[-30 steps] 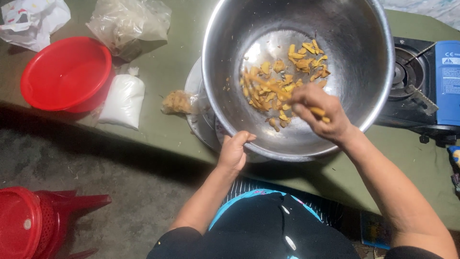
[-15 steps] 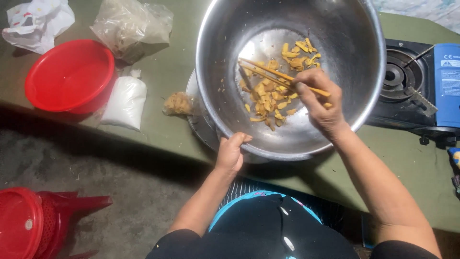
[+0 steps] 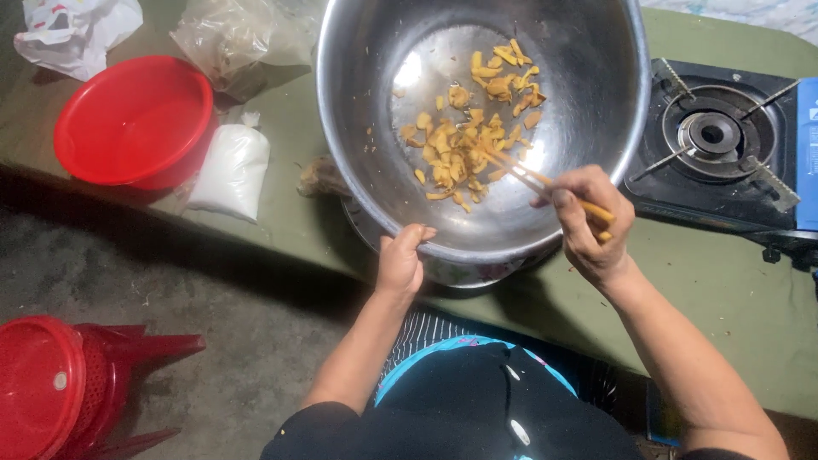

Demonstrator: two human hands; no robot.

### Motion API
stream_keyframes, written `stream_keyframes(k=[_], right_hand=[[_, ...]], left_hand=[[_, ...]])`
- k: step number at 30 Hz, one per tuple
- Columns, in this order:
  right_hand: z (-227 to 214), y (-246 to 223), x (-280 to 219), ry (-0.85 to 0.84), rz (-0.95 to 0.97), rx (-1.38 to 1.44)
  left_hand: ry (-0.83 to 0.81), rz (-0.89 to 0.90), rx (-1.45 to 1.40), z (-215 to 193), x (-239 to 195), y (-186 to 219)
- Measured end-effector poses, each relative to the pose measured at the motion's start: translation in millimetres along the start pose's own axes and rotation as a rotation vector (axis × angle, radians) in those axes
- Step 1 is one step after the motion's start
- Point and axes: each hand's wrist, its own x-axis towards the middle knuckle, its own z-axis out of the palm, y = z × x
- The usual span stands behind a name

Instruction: Transferring and sorting ginger pieces from a large bowl to a plate and then to a cutting board using chopsticks and hands.

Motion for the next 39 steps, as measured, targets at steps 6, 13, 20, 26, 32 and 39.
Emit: stream_keyframes(k=[6,13,20,26,32,39], right_hand=[[62,-5,42,0.078,-0.032,0.223],[86,-8,38,0.073,-0.036,0.22],[58,-17,-3,-0.026,-0.053,0.044],[23,-5,-26,-0.06,0.07,-0.002],[49,-20,14,-0.002,0.04,0.145],[77,-8,21,0.008,-0.022,0.124]], left_hand=[[0.029,-0.008,-0.043,14,-19,15],[0.031,0.022,-0.038,15,-16,8],[0.022,0.046,-0.03,-7,4,-8],[0.04,0.08,-0.037,-17,10,-3],[-0.004,0.085,-0.019,-21,10,-13],[-0.021,0.076,-0.083,-18,5,-10]])
